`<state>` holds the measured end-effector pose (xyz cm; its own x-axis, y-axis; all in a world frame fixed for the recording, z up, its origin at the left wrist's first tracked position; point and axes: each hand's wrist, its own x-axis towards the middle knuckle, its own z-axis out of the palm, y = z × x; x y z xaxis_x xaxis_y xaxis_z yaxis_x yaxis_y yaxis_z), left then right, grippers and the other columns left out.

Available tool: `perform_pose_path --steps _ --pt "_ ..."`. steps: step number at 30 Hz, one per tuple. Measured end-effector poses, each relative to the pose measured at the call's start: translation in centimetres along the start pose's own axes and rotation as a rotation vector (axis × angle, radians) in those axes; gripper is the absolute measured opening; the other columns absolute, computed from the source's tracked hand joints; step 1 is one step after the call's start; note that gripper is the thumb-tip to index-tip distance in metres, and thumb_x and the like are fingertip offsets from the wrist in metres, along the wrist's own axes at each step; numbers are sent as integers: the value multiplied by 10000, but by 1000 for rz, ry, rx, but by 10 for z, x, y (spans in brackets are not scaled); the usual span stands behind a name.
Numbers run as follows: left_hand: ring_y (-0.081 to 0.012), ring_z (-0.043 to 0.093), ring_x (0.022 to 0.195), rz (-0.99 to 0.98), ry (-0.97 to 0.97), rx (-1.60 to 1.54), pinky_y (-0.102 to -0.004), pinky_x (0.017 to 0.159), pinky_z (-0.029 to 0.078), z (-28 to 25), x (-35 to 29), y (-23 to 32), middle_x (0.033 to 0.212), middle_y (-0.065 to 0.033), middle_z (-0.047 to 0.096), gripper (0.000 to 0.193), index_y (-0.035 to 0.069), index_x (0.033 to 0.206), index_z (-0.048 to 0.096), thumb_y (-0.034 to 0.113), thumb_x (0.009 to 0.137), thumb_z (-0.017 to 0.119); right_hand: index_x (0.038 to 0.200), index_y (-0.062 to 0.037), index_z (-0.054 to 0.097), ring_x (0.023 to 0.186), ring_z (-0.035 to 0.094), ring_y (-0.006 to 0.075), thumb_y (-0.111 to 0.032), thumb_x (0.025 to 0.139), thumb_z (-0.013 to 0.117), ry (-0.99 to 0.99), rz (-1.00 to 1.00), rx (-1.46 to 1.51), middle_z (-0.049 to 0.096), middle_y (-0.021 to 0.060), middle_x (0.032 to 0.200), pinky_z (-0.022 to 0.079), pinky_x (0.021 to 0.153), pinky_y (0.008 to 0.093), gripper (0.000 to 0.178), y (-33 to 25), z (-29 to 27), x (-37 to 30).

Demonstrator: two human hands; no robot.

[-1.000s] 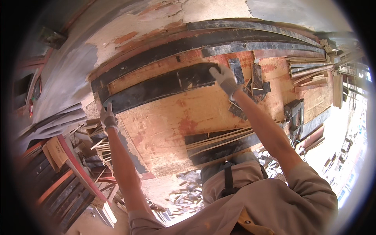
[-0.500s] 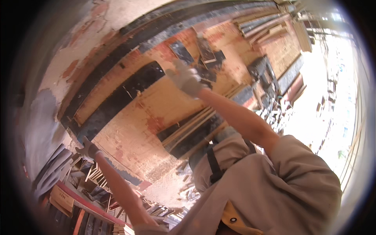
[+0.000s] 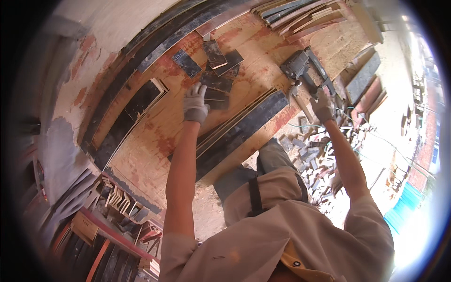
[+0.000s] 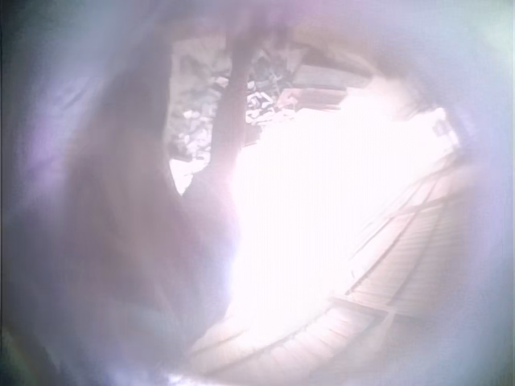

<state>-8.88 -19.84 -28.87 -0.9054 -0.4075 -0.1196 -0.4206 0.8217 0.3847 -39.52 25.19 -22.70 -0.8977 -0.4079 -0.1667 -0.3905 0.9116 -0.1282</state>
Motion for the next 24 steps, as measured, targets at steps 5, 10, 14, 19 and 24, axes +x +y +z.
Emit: perform_pose_path --steps 5,10,14,19,24 --pt "-365 645 1245 146 46 68 -467 1023 558 10 18 -31 1383 -115 662 560 166 1340 679 92 805 826 1627 -19 329 1336 588 499 -420 875 846 -193 -4 -39 574 338 1469 499 1110 547 997 13 24 70" --pt "-370 705 1123 -5 91 197 -488 977 567 -35 0 15 1176 -150 731 467 111 1317 709 26 860 752 1668 60 164 1187 693 470 -551 862 856 -110 -119 -7 694 322 1269 570 997 507 1226 13 53 121" --pt "-348 726 998 -44 302 -188 -458 856 582 -26 -25 127 1100 -159 738 316 74 1268 745 30 956 726 1708 35 90 1147 716 465 -387 851 851 -466 31 159 699 367 1232 568 947 546 1222 13 45 145" --pt "-377 691 1091 -128 162 -366 -507 972 545 40 -29 242 1178 -163 715 375 88 1340 712 128 970 760 1722 -74 177 1112 730 439 -190 824 725 -321 -34 188 727 315 1182 582 938 523 1058 13 20 143" --pt "-570 441 1417 -160 189 -85 -676 1177 363 68 -26 275 1507 -304 506 1009 66 1619 436 492 824 888 1556 -133 516 1056 755 386 -175 840 710 -229 -207 326 738 230 1232 614 910 475 743 73 -26 75"
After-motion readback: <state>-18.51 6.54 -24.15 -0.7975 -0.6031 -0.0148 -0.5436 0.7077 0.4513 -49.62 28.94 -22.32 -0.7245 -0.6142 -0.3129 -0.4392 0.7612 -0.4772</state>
